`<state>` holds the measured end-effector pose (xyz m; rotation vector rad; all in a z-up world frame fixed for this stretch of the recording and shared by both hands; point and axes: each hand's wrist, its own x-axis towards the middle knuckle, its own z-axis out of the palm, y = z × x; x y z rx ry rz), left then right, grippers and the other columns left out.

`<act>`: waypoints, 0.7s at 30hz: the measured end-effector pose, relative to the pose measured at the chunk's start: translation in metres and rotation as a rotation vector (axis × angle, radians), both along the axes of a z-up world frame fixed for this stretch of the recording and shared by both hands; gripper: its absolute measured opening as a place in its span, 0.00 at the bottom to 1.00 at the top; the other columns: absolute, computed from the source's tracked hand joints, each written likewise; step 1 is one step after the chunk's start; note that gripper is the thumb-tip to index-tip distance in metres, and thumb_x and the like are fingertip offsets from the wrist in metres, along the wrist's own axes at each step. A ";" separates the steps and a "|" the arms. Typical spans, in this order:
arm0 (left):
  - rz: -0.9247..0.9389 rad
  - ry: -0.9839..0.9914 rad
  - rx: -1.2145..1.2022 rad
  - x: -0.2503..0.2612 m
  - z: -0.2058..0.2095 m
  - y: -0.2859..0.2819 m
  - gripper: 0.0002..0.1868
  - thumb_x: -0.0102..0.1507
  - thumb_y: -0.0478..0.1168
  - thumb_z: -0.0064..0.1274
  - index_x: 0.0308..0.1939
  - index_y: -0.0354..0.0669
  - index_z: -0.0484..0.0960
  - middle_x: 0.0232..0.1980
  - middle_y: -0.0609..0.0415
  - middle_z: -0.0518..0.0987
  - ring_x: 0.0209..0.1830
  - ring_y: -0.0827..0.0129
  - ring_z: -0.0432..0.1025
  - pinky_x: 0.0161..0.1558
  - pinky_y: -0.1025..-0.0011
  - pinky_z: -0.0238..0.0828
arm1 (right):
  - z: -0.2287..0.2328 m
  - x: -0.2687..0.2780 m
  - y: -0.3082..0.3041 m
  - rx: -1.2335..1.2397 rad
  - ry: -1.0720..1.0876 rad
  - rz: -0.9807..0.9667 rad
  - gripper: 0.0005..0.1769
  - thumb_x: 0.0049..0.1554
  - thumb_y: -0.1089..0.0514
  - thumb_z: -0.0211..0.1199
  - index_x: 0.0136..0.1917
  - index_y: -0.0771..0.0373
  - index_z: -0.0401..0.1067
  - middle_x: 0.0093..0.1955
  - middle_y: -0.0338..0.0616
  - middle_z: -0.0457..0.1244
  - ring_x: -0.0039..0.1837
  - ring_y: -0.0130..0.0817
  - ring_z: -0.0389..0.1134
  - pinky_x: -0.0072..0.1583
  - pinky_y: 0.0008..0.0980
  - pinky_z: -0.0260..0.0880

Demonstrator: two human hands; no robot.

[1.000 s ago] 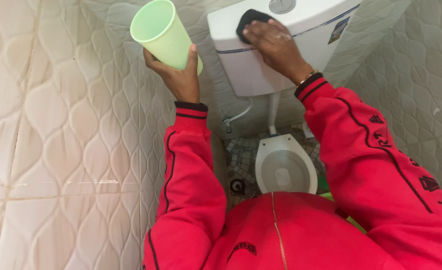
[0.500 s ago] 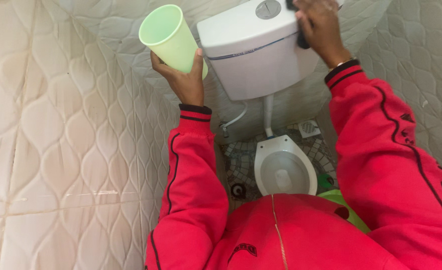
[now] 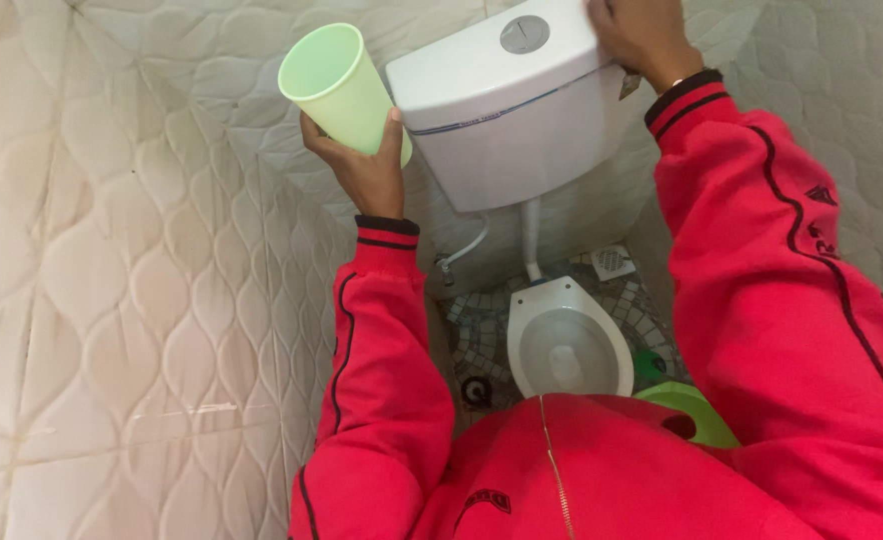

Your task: The person wipes the top and sides of a toilet tank using a cloth, occasionally rinsing the cloth in a cup.

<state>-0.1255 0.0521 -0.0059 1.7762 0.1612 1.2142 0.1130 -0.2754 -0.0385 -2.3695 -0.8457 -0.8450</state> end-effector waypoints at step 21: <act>-0.103 -0.062 0.029 0.058 0.026 -0.001 0.53 0.60 0.41 0.73 0.76 0.35 0.48 0.74 0.38 0.59 0.76 0.48 0.61 0.75 0.55 0.62 | 0.036 -0.095 0.135 -0.215 0.033 0.211 0.52 0.63 0.26 0.57 0.72 0.80 0.61 0.74 0.70 0.57 0.77 0.58 0.57 0.74 0.49 0.54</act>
